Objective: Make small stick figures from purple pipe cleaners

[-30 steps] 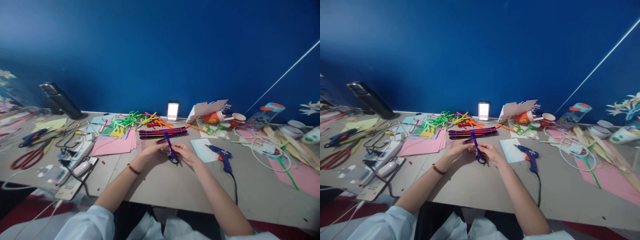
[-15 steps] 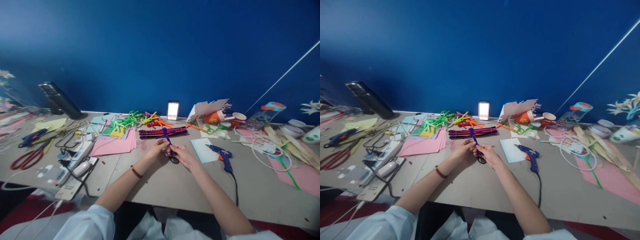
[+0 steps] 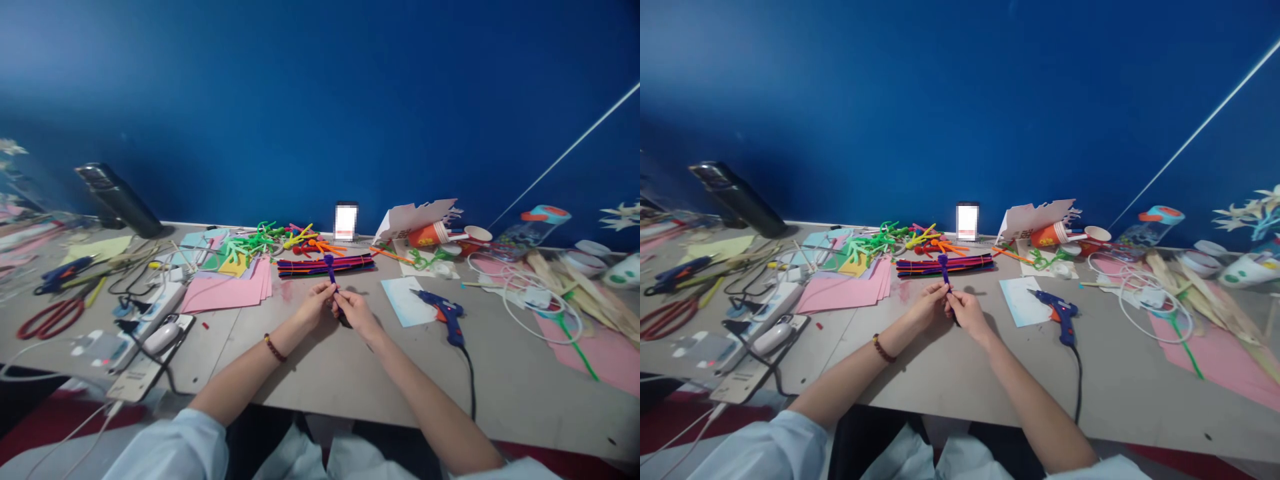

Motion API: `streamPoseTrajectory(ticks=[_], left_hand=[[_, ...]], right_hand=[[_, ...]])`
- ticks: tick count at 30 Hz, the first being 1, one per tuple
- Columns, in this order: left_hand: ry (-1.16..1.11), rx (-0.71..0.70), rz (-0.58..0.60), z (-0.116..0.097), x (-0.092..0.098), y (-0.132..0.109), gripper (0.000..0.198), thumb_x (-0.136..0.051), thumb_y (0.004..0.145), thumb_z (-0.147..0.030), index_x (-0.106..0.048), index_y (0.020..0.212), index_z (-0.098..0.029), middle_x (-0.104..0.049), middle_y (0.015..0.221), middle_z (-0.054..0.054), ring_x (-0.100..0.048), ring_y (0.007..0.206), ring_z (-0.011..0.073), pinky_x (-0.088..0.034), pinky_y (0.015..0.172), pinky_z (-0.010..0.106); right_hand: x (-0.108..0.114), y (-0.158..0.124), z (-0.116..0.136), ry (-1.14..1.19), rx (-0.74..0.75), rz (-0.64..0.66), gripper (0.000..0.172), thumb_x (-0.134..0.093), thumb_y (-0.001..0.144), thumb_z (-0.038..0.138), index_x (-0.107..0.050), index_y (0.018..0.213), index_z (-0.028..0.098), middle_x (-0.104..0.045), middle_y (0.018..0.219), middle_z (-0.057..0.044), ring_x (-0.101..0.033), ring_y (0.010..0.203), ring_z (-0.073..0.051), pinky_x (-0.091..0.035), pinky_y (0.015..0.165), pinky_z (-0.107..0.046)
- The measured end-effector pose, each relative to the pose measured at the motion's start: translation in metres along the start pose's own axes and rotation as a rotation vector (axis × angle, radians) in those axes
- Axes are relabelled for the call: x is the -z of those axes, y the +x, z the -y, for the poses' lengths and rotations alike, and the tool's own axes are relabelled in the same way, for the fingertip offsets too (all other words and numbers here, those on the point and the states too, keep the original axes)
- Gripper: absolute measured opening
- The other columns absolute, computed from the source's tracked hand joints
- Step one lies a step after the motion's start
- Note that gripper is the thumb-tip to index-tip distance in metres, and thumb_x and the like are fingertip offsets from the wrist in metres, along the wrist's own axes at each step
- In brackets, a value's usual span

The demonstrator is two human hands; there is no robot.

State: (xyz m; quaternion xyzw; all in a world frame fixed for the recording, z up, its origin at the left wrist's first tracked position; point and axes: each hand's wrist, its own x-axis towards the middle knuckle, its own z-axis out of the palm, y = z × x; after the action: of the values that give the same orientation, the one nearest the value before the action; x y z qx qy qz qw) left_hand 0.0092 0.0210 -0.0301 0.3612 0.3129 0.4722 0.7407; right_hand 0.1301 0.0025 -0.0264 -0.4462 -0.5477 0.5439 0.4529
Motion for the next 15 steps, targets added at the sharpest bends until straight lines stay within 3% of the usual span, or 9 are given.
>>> streamPoseTrajectory(ticks=[6,11,15], left_hand=[[0.018,-0.013,-0.096,-0.005,-0.006,-0.003,0.035,-0.077,0.06,-0.042,-0.062,0.076,-0.015,-0.051,0.044,-0.005,-0.046,0.036,0.0093,-0.037,0.038,0.022],[0.026,-0.073,-0.173,-0.008,-0.009,-0.004,0.032,-0.081,0.054,-0.036,-0.065,0.07,-0.014,-0.055,0.05,-0.003,-0.048,0.044,0.0074,-0.037,0.042,0.02],[0.016,-0.094,-0.204,-0.009,-0.01,-0.005,0.03,-0.082,0.054,-0.033,-0.064,0.067,-0.013,-0.056,0.052,-0.002,-0.05,0.047,0.0071,-0.039,0.046,0.019]], right_hand=[[-0.004,-0.004,0.001,-0.199,0.05,-0.084,0.037,-0.047,0.082,0.047,-0.049,0.055,0.021,-0.051,0.052,0.001,-0.048,0.05,-0.013,-0.037,0.053,-0.025],[-0.007,-0.01,0.005,-0.426,0.213,-0.186,0.031,-0.044,0.085,0.035,-0.051,0.057,0.022,-0.054,0.054,-0.001,-0.047,0.053,-0.015,-0.033,0.056,-0.027],[-0.008,-0.011,0.005,-0.422,0.225,-0.201,0.031,-0.046,0.084,0.036,-0.052,0.057,0.022,-0.053,0.054,-0.001,-0.046,0.054,-0.016,-0.032,0.057,-0.027]])
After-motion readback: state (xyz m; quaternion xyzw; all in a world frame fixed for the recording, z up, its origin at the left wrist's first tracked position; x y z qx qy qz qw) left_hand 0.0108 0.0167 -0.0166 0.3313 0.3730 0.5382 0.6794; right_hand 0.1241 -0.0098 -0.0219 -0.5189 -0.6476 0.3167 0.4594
